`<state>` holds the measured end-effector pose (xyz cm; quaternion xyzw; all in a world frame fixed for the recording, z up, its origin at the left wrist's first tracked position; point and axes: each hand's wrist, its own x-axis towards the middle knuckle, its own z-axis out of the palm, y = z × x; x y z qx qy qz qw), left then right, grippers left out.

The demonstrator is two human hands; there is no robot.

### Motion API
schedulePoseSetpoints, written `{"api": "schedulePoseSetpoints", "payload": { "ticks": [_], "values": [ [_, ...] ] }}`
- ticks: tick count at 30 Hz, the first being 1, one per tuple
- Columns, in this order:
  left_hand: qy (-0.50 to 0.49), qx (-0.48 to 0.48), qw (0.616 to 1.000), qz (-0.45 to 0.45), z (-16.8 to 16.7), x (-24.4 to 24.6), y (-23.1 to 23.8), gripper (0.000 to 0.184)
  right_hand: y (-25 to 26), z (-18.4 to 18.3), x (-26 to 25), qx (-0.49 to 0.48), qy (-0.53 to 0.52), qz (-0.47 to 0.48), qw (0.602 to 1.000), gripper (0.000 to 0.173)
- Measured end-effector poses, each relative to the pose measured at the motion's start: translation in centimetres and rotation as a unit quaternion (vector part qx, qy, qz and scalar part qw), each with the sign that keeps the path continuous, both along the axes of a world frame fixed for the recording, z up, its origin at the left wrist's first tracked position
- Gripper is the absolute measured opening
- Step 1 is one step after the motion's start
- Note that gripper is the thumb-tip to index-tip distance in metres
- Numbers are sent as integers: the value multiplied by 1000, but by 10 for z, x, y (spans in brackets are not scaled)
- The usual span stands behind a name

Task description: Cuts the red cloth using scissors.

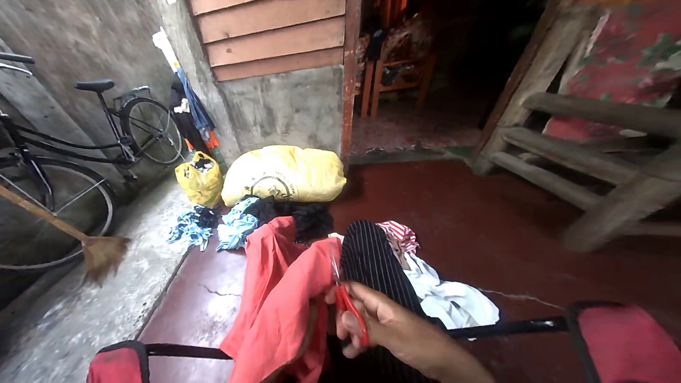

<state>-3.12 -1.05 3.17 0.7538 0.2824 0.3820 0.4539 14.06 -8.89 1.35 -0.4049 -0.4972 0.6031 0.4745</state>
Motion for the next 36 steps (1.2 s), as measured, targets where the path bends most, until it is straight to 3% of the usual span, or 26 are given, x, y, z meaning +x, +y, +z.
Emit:
{"api": "schedulePoseSetpoints", "payload": {
  "ticks": [3,5,7,8,10,11,12,13,15,16,17,20,21,24,25,29,36],
  "values": [
    [-3,133,991,-15,-39,-19,12,32,0,0,1,-1,2,-8,1000,42],
    [36,125,992,-1,-25,-15,8,29,-1,0,1,3,0,-23,1000,39],
    [62,81,995,2,10,-2,0,20,-1,0,1,8,-15,-35,999,35],
    [16,95,995,-13,11,3,1,17,-1,0,2,11,-22,-32,999,35],
    [-190,165,967,-47,-7,20,8,16,-1,0,3,14,-41,-13,999,39],
    [-102,-33,994,0,44,21,-16,10,-1,0,4,12,-53,-4,999,43],
    [-11,-152,988,27,82,23,-25,11,0,0,5,11,-60,0,998,46],
    [-16,-104,994,9,73,21,-20,11,0,1,5,14,-64,-1,998,47],
    [-80,150,983,-76,-4,0,18,18,2,0,3,21,-58,-11,998,48],
    [-58,197,975,-82,-17,-7,25,22,3,0,2,21,-50,-22,998,46],
    [-19,161,985,-62,-4,-6,16,19,3,0,1,16,-44,-34,998,44],
    [110,-109,987,50,85,23,-24,13,2,3,-2,-4,-35,-64,997,32],
    [99,-117,987,58,76,20,-23,13,2,4,-2,-9,-26,-66,997,30],
    [-20,93,995,-24,-60,-23,21,24,3,5,-4,-7,31,-53,998,28],
    [4,82,996,-26,-71,-29,24,27,3,5,-4,-4,60,-44,997,28],
    [2,-92,995,-31,-53,-21,12,26,6,12,-14,2,129,-5,992,29],
    [-50,-199,979,5,-46,-25,-4,22,12,14,-34,10,151,-21,988,27]
  ]
}}
